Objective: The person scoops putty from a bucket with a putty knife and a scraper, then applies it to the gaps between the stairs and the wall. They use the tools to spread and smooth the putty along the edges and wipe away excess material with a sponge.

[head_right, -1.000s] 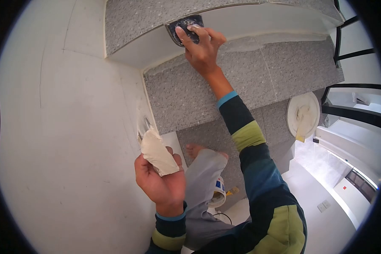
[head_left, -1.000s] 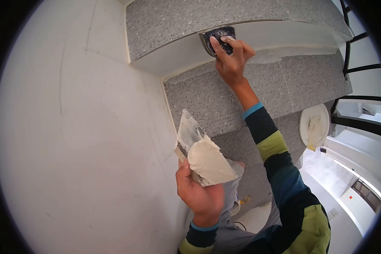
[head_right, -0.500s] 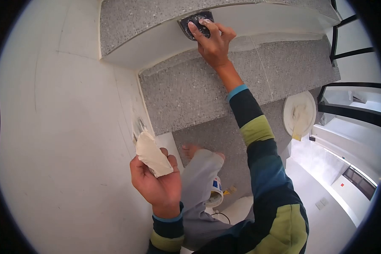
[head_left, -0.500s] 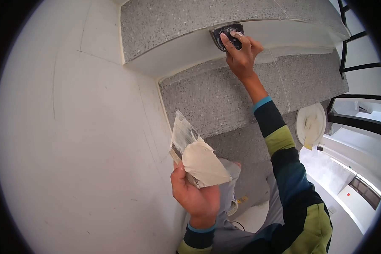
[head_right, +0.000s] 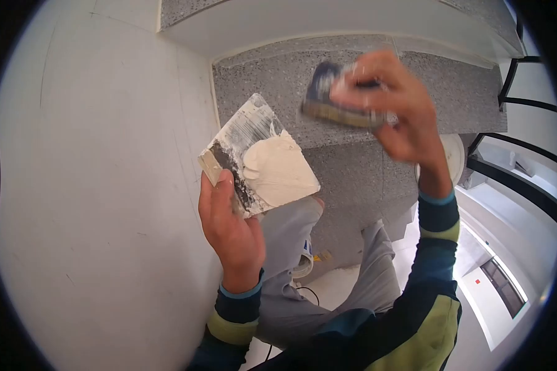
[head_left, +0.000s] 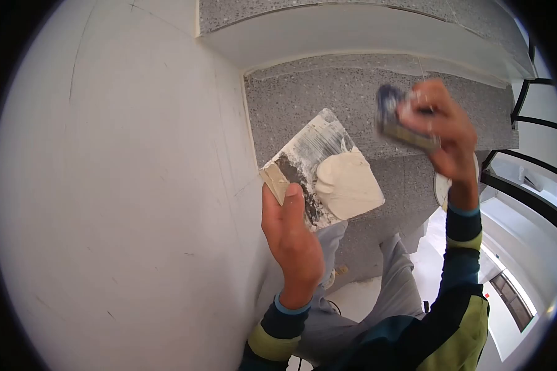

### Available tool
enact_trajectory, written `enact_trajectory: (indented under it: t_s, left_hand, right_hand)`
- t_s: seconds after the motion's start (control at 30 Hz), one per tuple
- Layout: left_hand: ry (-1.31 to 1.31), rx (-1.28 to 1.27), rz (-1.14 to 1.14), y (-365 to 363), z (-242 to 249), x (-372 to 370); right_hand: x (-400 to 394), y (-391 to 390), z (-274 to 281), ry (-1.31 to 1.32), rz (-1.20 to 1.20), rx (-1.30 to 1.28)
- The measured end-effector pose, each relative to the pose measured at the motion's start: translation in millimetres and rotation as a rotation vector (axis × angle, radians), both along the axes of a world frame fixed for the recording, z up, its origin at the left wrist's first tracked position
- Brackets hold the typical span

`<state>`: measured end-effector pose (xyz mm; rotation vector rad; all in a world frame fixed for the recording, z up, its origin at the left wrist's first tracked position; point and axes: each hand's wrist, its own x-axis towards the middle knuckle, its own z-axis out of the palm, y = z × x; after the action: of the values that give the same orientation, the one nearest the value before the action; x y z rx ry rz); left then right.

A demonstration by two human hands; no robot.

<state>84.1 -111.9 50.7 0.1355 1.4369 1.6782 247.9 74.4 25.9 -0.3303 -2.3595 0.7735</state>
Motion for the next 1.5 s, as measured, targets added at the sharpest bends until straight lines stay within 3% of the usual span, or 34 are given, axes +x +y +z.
enact_trajectory:
  t_s: [0.13, 0.27, 0.37, 0.47, 0.53, 0.6, 0.67, 0.87, 1.03, 1.2, 1.5]
  left_hand:
    - [0.108, -0.029, -0.067, 3, 4, 7]
    - [0.265, 0.021, -0.111, 0, -2, 13]
    - [0.19, -0.036, -0.091, -2, -4, 13]
    - [0.231, -0.051, 0.09, 1, -3, 10]
    - [0.177, -0.024, 0.104, 3, 9, 9]
    - [0.141, -0.003, 0.103, -1, 8, 5]
    - [0.122, 0.003, 0.132, 1, 3, 9]
    - [0.022, 0.04, 0.146, 0, 3, 8]
    - [-0.019, 0.044, 0.129, -1, 2, 8]
    - [-0.029, 0.067, 0.13, -3, 0, 5]
    - [-0.054, 0.069, 0.139, -1, 4, 3]
  right_hand:
    - [-3, -23, 39, -0.139, 0.23, 0.016]
    - [-21, -42, 54, -0.218, 0.262, 0.121]
    - [-13, -41, 61, -0.269, 0.295, 0.183]
    - [9, -24, 72, -0.338, 0.323, 0.124]
    - [24, -10, 42, -0.188, 0.192, 0.083]
    - [19, 5, 5, -0.119, -0.198, 0.212]
    - [5, 34, -41, 0.057, -0.444, 0.266]
    - [-25, 92, -117, 0.291, -0.857, 0.568]
    - [-45, 99, -106, 0.335, -0.867, 0.658]
    - [-34, 108, -127, 0.141, -0.908, 0.789]
    - [-33, 115, -129, 0.177, -0.958, 0.82]
